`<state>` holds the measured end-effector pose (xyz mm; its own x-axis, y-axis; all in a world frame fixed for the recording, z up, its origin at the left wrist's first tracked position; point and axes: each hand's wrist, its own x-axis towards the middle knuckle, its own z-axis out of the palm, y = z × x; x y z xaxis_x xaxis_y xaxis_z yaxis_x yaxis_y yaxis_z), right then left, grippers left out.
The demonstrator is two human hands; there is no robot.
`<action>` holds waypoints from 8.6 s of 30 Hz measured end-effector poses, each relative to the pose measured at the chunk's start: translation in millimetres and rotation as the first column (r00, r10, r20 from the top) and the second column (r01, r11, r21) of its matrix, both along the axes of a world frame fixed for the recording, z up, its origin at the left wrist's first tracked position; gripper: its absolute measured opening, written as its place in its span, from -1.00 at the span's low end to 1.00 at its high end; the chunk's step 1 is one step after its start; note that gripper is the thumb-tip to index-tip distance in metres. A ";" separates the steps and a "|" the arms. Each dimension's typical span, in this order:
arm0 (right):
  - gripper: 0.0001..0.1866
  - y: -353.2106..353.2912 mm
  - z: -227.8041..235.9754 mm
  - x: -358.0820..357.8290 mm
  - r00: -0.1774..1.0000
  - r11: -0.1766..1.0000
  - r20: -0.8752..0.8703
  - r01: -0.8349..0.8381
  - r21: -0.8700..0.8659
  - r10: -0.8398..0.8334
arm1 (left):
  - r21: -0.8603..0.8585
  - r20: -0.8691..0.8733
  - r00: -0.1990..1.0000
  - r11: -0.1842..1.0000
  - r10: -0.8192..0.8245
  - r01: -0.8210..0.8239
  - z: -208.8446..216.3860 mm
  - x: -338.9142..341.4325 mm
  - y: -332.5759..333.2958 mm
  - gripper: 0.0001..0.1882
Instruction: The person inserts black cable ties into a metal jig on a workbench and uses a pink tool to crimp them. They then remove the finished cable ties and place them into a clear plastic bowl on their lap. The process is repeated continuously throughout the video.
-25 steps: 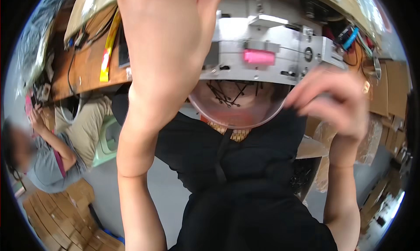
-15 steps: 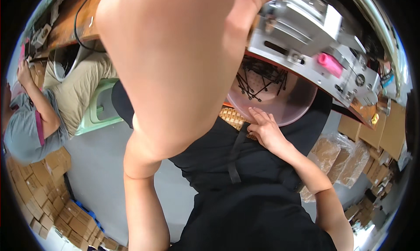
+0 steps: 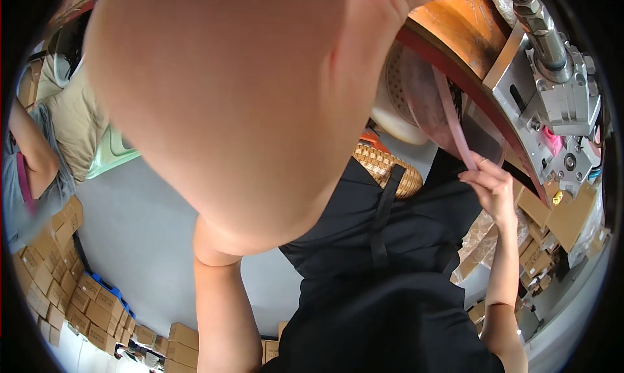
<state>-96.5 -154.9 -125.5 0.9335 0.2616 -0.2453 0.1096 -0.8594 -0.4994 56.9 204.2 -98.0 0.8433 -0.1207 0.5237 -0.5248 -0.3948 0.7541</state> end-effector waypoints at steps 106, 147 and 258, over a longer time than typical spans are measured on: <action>-0.90 -42.1 123.5 -7.2 0.489 0.382 0.165 0.384 0.841 -0.856 | 0.710 -0.053 0.879 0.601 -0.474 0.367 55.2 -78.4 -239.4 -0.26; -0.83 -122.7 190.6 48.9 0.703 0.365 0.070 0.280 0.888 -0.708 | 0.321 0.330 0.723 0.793 -0.606 0.518 145.2 16.9 -304.8 -0.78; -0.73 -157.5 208.0 99.4 0.461 0.783 0.634 0.332 0.526 -0.621 | 0.492 0.205 0.854 0.805 -0.478 0.332 154.4 63.2 -242.6 -0.50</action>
